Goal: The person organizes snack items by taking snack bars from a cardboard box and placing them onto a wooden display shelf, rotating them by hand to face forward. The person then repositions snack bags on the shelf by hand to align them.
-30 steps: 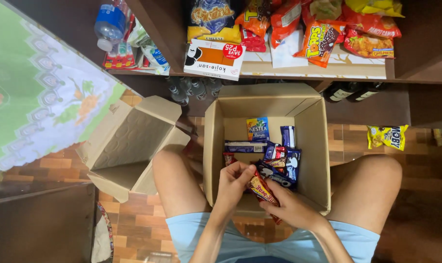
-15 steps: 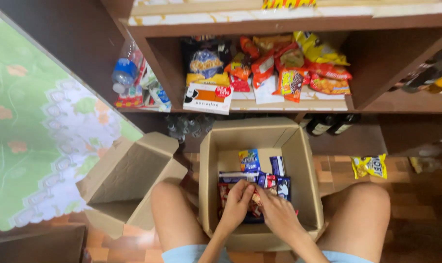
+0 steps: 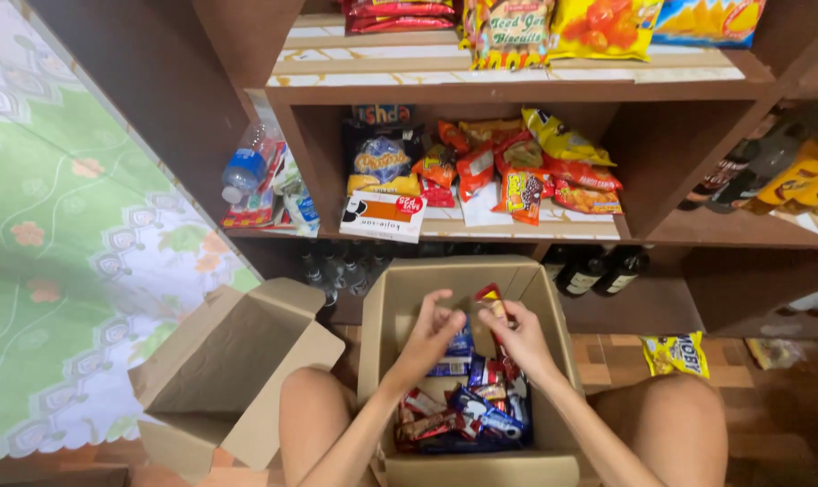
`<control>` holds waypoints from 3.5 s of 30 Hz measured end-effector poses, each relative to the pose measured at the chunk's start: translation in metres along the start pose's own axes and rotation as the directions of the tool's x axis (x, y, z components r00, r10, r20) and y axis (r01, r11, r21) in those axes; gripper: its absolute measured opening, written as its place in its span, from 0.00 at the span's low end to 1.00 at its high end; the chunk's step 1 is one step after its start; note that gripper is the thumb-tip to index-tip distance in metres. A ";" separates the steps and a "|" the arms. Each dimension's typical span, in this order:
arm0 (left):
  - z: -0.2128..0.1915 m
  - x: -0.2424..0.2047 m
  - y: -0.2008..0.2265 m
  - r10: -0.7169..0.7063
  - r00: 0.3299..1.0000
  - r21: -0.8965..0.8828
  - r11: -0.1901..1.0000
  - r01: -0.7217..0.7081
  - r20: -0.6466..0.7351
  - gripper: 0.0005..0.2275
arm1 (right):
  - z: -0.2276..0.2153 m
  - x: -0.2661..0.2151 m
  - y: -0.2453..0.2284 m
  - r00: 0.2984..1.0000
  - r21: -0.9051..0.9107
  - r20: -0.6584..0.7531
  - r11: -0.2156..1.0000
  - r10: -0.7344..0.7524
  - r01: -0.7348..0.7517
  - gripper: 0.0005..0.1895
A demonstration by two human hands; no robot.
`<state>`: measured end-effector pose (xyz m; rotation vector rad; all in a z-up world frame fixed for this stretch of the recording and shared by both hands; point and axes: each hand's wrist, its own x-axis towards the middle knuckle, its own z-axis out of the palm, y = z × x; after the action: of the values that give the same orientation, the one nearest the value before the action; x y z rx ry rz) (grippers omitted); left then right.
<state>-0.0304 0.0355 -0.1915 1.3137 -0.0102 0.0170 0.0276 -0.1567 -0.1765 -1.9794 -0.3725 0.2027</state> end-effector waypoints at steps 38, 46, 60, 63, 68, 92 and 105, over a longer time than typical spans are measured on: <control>-0.005 -0.011 0.071 -0.234 0.964 -0.106 0.969 0.222 -0.123 0.22 | -0.027 -0.011 -0.023 0.961 0.373 0.143 0.887 0.236 -0.273 0.24; -0.026 -0.015 0.052 -0.106 0.990 0.158 0.983 0.090 0.093 0.15 | -0.028 -0.014 -0.019 0.959 0.355 0.202 0.898 0.197 -0.259 0.19; -0.012 -0.018 0.060 -0.035 0.999 0.386 0.922 0.029 0.010 0.13 | -0.038 -0.015 -0.040 0.982 0.238 0.190 0.971 -0.014 -0.033 0.18; -0.006 -0.017 0.063 -0.005 1.000 0.457 0.890 0.004 0.000 0.13 | -0.036 -0.018 -0.068 0.909 -0.213 0.141 0.885 -0.392 0.415 0.22; 0.009 -0.021 0.070 -0.009 1.000 0.433 0.902 0.003 0.012 0.16 | -0.025 -0.020 -0.075 0.963 -0.365 0.243 0.909 -0.113 0.199 0.19; -0.004 -0.022 0.059 0.039 0.998 0.532 0.844 -0.060 0.050 0.16 | -0.040 -0.017 -0.086 0.951 -0.456 0.286 0.890 0.118 0.026 0.14; 0.008 -0.028 0.090 0.300 0.937 0.798 0.513 -0.318 0.180 0.16 | -0.036 -0.018 -0.088 0.912 -0.399 0.377 0.917 0.163 0.001 0.21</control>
<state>-0.0599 0.0504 -0.1031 2.2577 -0.2942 0.3629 0.0068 -0.1591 -0.0818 -2.3511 -0.6361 0.6434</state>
